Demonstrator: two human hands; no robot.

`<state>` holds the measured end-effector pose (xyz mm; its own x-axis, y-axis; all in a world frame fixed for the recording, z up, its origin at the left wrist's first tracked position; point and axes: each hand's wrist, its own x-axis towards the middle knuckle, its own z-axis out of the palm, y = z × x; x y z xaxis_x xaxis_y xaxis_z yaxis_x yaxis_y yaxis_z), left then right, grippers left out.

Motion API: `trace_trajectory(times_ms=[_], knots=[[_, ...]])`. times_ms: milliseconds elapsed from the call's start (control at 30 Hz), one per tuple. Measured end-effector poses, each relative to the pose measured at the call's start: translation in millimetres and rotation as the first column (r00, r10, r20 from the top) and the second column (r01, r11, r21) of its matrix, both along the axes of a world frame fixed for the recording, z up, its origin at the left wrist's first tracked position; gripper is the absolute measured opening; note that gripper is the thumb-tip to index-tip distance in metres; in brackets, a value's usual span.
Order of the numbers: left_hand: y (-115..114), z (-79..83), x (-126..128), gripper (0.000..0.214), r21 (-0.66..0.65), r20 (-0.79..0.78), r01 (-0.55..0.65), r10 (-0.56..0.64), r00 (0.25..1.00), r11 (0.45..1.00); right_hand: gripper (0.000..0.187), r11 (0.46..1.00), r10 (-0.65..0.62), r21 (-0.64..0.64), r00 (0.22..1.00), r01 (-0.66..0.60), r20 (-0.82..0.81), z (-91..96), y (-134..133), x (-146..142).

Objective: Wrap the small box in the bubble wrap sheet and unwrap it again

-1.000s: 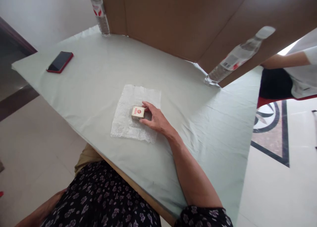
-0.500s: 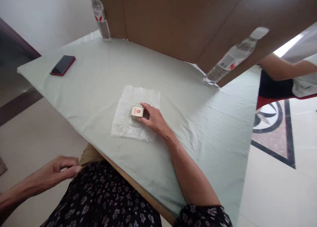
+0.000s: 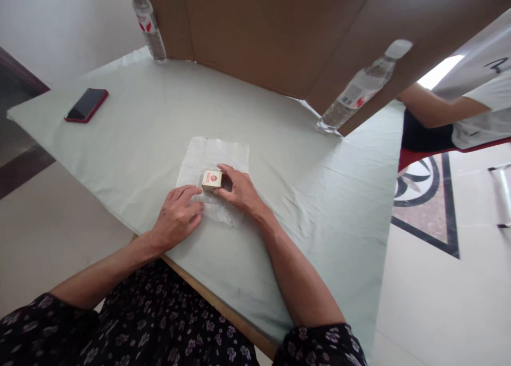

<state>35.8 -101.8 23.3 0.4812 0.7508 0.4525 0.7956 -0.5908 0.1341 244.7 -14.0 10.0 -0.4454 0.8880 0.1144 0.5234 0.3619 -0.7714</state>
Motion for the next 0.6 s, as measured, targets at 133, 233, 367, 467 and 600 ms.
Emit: trace_trajectory(times_ms=[133, 233, 367, 467, 600], knots=[[14.7, 3.4, 2.4, 0.01, -0.031, 0.147, -0.07, 0.074, 0.986, 0.997, 0.074, 0.996, 0.043, -0.083, 0.999, -0.045, -0.03, 27.9, -4.1, 14.6], [29.7, 8.7, 3.9, 0.007, -0.139, 0.243, -0.115, 0.147, 0.959, 0.984, 0.073, 0.992, 0.073, -0.104, 0.997, -0.073, -0.004, 49.7, -10.1, 22.1], [47.0, 18.8, 5.3, 0.008, -0.365, 0.375, -0.074, 0.219, 0.901, 0.928, 0.05, 0.999, -0.015, -0.037, 0.998, 0.017, 0.061, 50.6, -13.9, 15.8], [56.4, 24.1, 4.2, 0.008, -0.501, 0.456, 0.015, 0.249, 0.855, 0.865, 0.015, 0.99, -0.133, -0.049, 0.991, 0.132, -0.017, 36.1, -9.2, 7.1], [65.7, 22.4, 2.0, 0.011, -0.59, 0.53, 0.085, 0.306, 0.791, 0.803, 0.016, 0.981, -0.151, -0.146, 0.974, 0.126, -0.168, 23.1, -1.5, 1.6]])
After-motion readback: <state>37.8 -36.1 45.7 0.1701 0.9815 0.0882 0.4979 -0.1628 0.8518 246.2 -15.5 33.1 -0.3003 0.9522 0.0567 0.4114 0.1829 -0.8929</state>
